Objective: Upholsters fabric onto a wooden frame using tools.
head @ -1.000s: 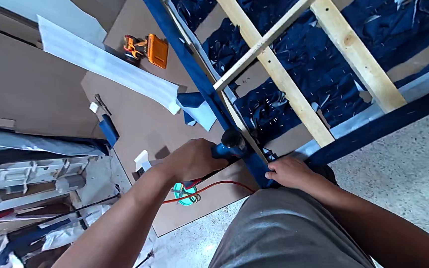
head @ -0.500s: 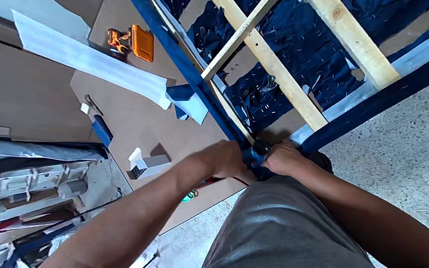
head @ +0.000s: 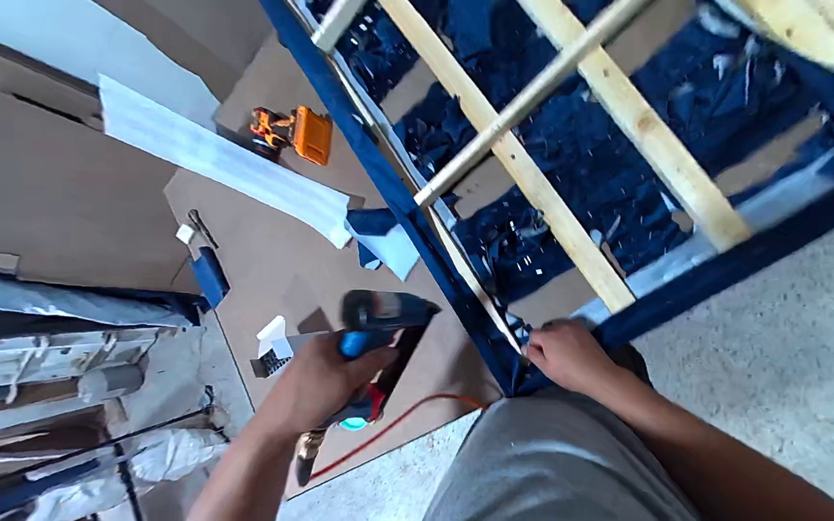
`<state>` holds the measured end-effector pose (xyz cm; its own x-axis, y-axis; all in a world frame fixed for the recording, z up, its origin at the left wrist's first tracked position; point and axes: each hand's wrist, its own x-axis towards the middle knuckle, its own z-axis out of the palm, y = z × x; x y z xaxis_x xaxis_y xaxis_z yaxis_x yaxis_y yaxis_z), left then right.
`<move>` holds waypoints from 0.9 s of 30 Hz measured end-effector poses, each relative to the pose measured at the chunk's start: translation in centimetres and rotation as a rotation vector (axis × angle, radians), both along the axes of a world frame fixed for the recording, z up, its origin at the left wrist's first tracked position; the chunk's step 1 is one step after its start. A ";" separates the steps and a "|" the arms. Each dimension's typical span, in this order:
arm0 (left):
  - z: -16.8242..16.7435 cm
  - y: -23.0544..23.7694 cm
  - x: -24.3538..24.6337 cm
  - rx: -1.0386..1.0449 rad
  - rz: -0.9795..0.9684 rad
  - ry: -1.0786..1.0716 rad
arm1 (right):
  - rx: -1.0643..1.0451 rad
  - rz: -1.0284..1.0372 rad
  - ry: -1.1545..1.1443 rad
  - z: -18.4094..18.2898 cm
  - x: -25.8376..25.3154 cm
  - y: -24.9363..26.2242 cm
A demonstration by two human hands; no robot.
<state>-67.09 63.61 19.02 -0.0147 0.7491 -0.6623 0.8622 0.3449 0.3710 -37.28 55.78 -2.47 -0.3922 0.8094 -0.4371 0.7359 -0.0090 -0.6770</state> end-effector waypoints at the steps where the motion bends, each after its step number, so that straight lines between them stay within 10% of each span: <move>1: 0.8 0.6 -1.6 0.058 0.101 -0.040 | -0.031 -0.042 0.043 0.7 0.4 0.7; 8: 4.0 5.6 -7.3 0.320 0.341 0.101 | 0.059 -0.089 0.152 7.9 -0.1 18.3; 15: 7.1 18.0 -5.9 0.428 -0.167 0.624 | 0.040 -0.139 0.189 3.5 -12.8 41.7; 27: -1.8 34.7 -2.9 0.042 -0.430 0.608 | -0.181 -0.082 0.105 -1.4 -17.7 45.1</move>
